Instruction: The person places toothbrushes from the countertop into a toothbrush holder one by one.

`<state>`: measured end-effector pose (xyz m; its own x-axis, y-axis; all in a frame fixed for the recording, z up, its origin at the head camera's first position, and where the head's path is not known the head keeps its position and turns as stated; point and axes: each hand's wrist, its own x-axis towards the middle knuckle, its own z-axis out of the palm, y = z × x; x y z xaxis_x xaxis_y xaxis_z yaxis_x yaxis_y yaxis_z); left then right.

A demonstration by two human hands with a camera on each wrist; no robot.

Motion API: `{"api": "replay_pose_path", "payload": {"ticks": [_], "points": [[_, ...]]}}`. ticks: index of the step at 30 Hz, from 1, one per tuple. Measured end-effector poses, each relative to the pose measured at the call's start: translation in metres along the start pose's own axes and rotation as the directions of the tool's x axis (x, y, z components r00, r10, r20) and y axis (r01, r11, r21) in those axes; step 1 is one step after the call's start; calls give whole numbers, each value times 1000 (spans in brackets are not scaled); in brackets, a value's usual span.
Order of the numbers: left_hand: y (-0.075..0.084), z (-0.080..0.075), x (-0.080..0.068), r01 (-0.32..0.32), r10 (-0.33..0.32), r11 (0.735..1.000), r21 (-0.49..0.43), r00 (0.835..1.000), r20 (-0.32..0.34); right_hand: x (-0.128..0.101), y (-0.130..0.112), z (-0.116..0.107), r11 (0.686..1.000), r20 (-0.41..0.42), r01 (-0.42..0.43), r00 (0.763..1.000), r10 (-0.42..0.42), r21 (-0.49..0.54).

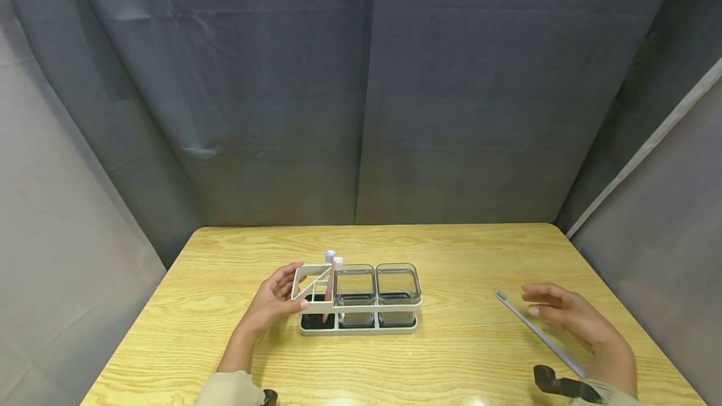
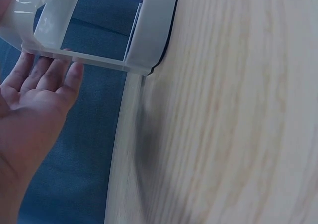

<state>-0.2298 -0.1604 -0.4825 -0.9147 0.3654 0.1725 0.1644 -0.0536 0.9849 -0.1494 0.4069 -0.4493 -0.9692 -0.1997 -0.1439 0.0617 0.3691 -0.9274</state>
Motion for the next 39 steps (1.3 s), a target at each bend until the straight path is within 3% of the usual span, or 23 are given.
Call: {"api": "replay_pose_path", "payload": {"ticks": [4, 15, 21, 32, 39], "points": [[0, 0, 0, 2, -2, 1000, -11, 1000, -3, -2, 7, -3, 999, 24, -37, 999, 36, 23], [0, 1, 0, 17, -17, 1000, -16, 1000, -2, -5, 17, -1, 995, 26, -92, 995, 93, -33], [0, 1, -1, 17, -17, 1000, -10, 1000, -8, -10, 24, -3, 985, 32, -172, 985, 172, 13], [2, 2, -1, 18, -18, 1000, -1, 1000, -6, -18, 34, -2, 988, 36, -142, 990, 140, 64], [1, 1, -2, 1, -1, 1000, -7, 1000, -5, -19, 42, 0, 984, -15, -166, 986, 167, 64]]}}
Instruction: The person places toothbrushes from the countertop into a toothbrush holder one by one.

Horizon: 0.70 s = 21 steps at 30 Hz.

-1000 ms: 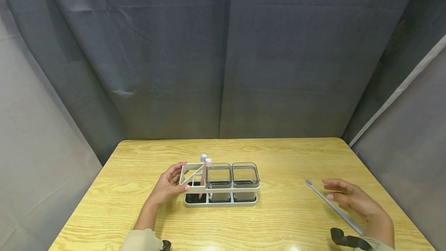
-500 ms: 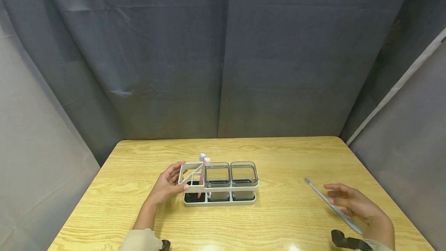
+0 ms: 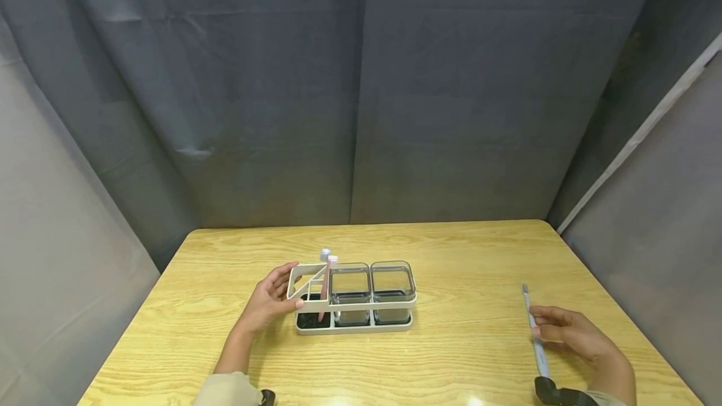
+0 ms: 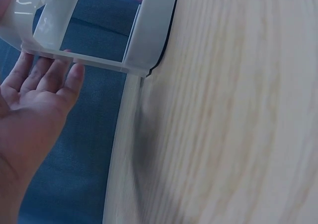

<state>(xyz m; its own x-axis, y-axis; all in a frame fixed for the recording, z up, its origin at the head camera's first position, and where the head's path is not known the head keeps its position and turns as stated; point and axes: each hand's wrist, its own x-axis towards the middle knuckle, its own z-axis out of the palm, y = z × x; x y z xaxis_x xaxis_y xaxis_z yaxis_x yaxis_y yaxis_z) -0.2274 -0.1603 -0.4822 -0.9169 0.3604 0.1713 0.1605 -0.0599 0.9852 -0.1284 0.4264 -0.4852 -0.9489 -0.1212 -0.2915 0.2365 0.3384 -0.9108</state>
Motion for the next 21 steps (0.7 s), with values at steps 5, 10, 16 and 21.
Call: {"api": "replay_pose_path", "payload": {"ticks": [5, 10, 16, 21], "points": [[-2, 0, -1, -6, 6, 1000, -4, 1000, 0, 0, 2, 3, 1000, -46, -3, 999, 4, 16], [-2, 1, -1, -6, 6, 1000, -13, 1000, 3, -3, 1, 5, 1000, -74, -17, 997, 18, 12], [-2, 1, -1, -4, 4, 1000, -8, 1000, 5, -3, 4, 7, 1000, -101, -27, 995, 27, 0], [-1, 2, -1, -10, 10, 1000, -6, 1000, -6, 0, 4, 8, 999, -117, -10, 993, 7, -31]]}}
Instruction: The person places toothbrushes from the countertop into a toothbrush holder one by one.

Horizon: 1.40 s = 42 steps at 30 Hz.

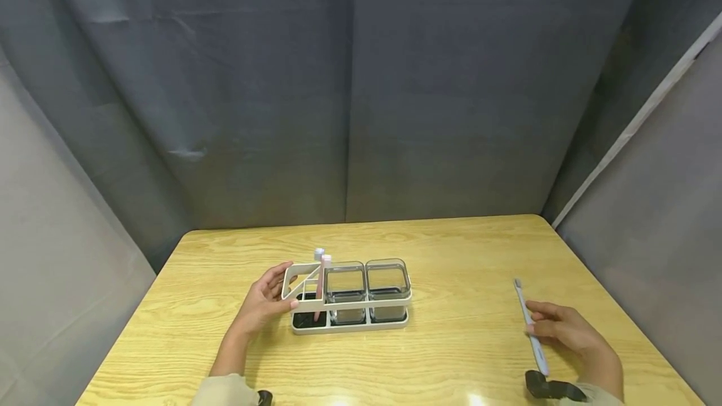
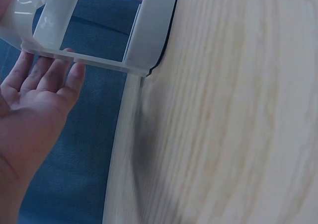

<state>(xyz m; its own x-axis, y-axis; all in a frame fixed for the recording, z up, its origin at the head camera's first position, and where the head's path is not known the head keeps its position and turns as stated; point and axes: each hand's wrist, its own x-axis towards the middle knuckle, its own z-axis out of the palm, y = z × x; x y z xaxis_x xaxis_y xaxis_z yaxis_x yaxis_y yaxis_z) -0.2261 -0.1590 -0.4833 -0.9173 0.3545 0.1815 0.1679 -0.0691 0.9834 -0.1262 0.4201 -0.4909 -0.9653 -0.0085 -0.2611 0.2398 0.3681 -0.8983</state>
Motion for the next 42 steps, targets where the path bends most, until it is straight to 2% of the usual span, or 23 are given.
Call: {"api": "replay_pose_path", "payload": {"ticks": [16, 24, 27, 30, 35, 38, 42], "points": [[2, -2, 0, 1, -1, 1000, -10, 1000, 11, 6, -11, 7, 996, -59, -57, 997, 53, -64], [2, -2, 0, 16, -16, 1000, -23, 1000, 11, 7, -19, 9, 996, 53, -78, 995, 80, -38], [1, -2, 0, 18, -18, 1000, -25, 1000, 5, 8, -21, 11, 997, 78, -76, 994, 75, 9], [0, -2, 0, 18, -18, 999, -27, 1000, 3, 9, -21, 14, 991, 100, -63, 994, 51, 117], [0, -2, 0, 9, -9, 999, -41, 1000, 7, 11, -21, 21, 951, 139, -47, 990, 4, 307], [0, -2, 0, -3, 3, 999, -40, 1000, 8, 12, -22, 24, 930, 158, -33, 987, -27, 366], [-1, -2, 1, -14, 14, 999, -32, 1000, 3, 15, -24, 28, 918, 190, 9, 977, -92, 397]]}}
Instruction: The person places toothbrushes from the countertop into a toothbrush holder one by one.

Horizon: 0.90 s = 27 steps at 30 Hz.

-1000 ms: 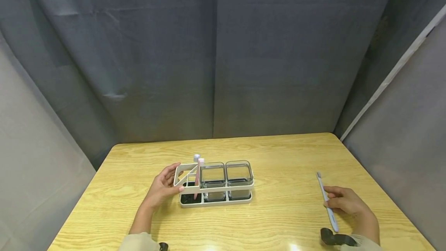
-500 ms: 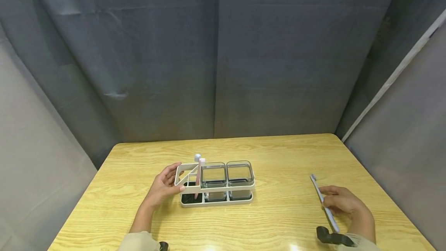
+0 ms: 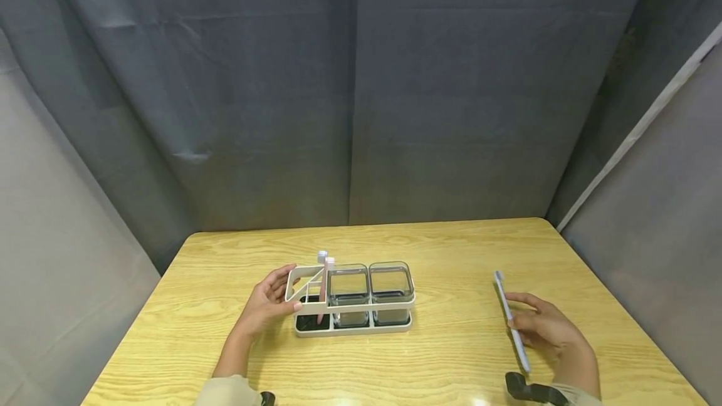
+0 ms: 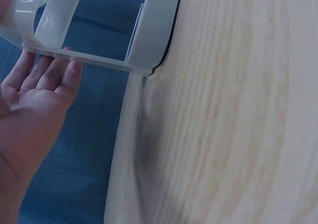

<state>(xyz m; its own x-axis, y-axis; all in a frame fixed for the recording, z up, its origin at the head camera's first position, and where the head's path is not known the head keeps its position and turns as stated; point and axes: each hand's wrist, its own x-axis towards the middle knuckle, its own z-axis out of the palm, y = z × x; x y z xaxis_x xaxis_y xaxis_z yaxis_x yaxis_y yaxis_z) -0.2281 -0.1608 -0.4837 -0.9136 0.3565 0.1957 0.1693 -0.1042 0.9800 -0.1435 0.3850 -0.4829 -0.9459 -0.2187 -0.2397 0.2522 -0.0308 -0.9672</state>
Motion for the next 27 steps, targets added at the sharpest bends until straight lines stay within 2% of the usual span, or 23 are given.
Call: {"api": "replay_pose_path", "payload": {"ticks": [3, 7, 10, 16, 21, 27], "points": [[2, 1, 0, 1, -1, 1000, 6, 1000, -8, 3, -3, 4, 998, 1, 28, 1000, -28, -49], [3, 1, 0, -7, 8, 1000, 13, 1000, -8, 7, -8, 12, 993, -45, 31, 998, -36, -112], [3, 1, 0, -14, 14, 1000, 22, 1000, -12, 13, -11, 20, 993, -59, 40, 997, -47, -115], [3, 1, 0, 17, -16, 1000, 21, 999, -30, 22, -17, 35, 990, -68, 74, 994, -83, -123], [3, 1, 0, 22, -22, 1000, 7, 999, -23, 28, -24, 45, 986, -64, 110, 991, -119, -128], [2, 1, 0, 25, -25, 1000, 4, 999, -21, 34, -34, 58, 980, -99, 125, 985, -141, -152]]}}
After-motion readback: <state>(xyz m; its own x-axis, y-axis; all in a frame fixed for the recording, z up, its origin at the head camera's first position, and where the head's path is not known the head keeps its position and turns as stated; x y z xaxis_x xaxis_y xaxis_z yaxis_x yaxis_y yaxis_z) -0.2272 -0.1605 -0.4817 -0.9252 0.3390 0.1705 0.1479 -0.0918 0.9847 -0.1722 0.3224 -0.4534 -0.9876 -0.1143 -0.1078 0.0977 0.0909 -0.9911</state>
